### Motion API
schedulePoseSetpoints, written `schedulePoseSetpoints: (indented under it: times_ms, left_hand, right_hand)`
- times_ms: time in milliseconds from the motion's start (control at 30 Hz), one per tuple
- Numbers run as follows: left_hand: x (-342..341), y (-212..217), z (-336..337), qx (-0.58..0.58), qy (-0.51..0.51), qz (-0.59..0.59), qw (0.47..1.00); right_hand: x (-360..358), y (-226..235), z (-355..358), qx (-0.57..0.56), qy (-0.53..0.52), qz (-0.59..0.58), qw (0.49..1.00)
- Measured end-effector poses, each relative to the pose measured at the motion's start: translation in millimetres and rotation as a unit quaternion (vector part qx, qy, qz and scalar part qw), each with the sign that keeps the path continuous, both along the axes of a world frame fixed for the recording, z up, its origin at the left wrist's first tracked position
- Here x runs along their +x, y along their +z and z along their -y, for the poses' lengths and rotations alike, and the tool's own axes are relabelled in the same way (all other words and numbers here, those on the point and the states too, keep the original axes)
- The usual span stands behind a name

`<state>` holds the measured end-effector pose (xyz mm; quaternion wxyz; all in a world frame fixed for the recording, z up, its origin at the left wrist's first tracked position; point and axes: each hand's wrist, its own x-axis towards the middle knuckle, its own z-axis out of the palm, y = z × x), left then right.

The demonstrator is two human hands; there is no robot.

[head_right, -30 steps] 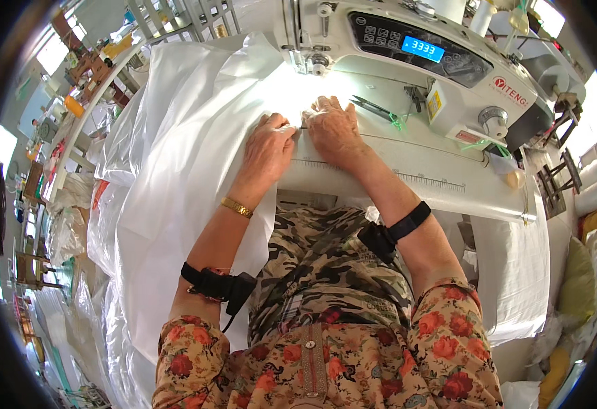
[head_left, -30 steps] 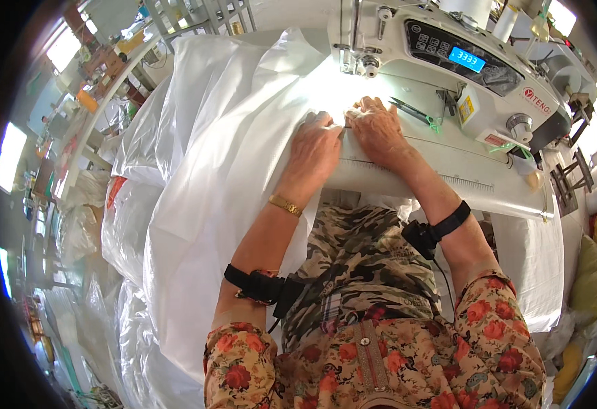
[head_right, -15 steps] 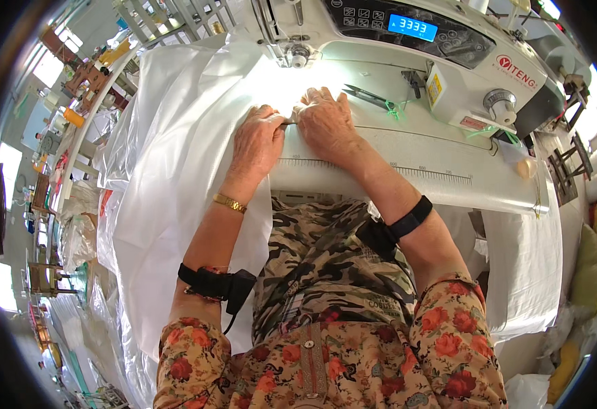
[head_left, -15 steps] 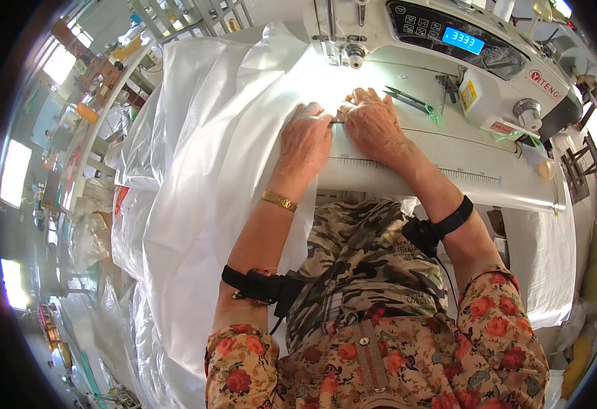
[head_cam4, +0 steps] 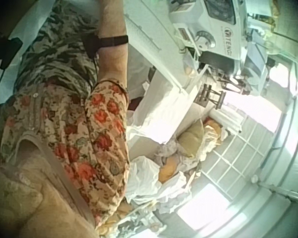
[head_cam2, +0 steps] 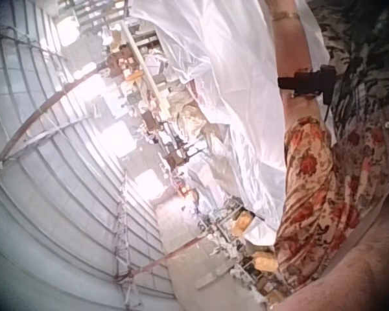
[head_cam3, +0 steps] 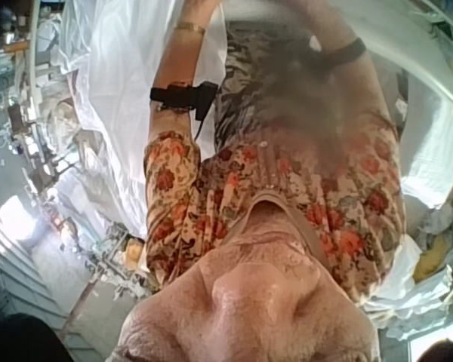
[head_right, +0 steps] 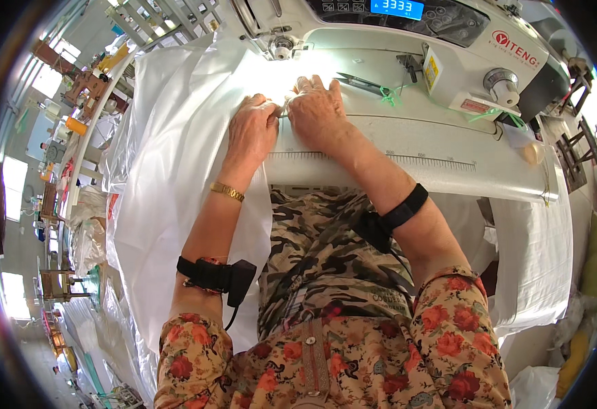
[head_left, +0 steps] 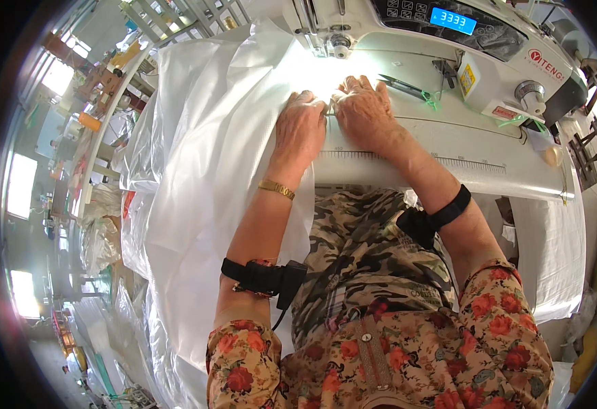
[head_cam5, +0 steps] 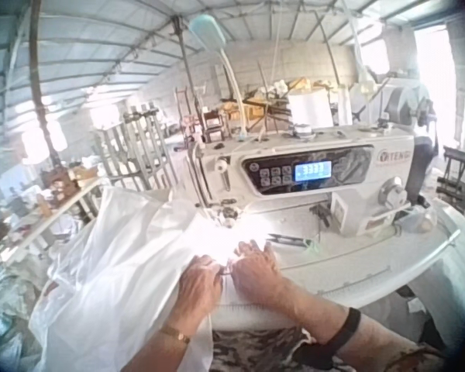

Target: Sewing a large white plastic material using an industrial sewing machine.

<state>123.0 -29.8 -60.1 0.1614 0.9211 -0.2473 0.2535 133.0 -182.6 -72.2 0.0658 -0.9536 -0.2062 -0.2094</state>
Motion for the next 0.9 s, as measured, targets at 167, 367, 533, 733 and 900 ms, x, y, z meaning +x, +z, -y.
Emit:
schedulePoseSetpoints:
  times_ms: [167,367,533,733,900]
  left_hand:
    - [2,1,4,0.003,0.020,0.003,1.000]
    - [2,0,2,0.030,0.026,0.010,0.999]
    - [-19,21,-18,0.014,-0.009,-0.096,0.995]
    - [-20,119,-117,-0.123,-0.098,-0.074,0.985]
    - [57,79,-287,0.132,0.150,-0.024,0.980]
  right_hand:
    - [-1,4,2,0.027,0.010,-0.021,0.999]
    - [-2,2,3,0.021,0.021,-0.036,0.999]
    - [5,-6,1,0.013,0.040,-0.004,0.999]
    - [7,-19,24,-0.016,0.037,0.060,0.997]
    - [1,-13,25,-0.003,0.070,0.118,0.991]
